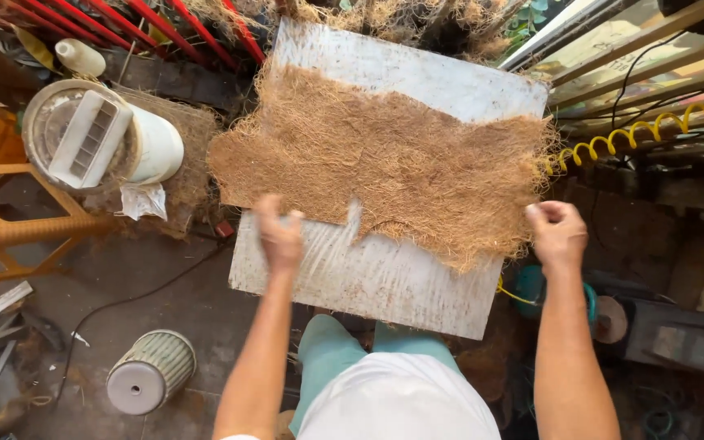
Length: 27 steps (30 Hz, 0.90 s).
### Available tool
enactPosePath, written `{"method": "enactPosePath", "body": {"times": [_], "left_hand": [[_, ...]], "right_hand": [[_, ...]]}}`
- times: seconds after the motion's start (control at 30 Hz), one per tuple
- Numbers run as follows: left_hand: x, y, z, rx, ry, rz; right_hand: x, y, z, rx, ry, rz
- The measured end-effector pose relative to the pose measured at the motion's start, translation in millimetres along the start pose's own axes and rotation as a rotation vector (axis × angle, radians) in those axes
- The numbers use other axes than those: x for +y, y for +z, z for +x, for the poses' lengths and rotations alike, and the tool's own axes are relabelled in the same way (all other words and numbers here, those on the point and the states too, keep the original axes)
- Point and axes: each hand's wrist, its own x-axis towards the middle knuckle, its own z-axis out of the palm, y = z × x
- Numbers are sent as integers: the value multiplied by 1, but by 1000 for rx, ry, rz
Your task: The person places a sheet of coconut fiber on a workbench and uses a knife to trim it. They then gather loose fiber from a basket, arrange it on the sheet, and press it down. Finally, they use a spray gun to apply a liquid to the fiber mat.
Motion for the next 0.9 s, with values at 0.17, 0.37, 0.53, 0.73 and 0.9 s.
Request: {"method": "enactPosePath", "body": {"times": [0.17, 0.37, 0.53, 0.73, 0.9], "left_hand": [[93, 57, -89, -498, -29, -191], [96, 98, -154, -806, -642, -495], [87, 108, -136, -715, -710, -354], [119, 124, -62, -373, -800, -417], [83, 202, -32, -281, -634, -272]], "right_hand": [[-99, 26, -83, -398, 74, 134], [-101, 108, -126, -703, 333, 659], [-127, 117, -135, -722, 358, 863], [-78, 127, -37, -263, -352, 53], [-52, 167, 18, -259, -767, -390]]}}
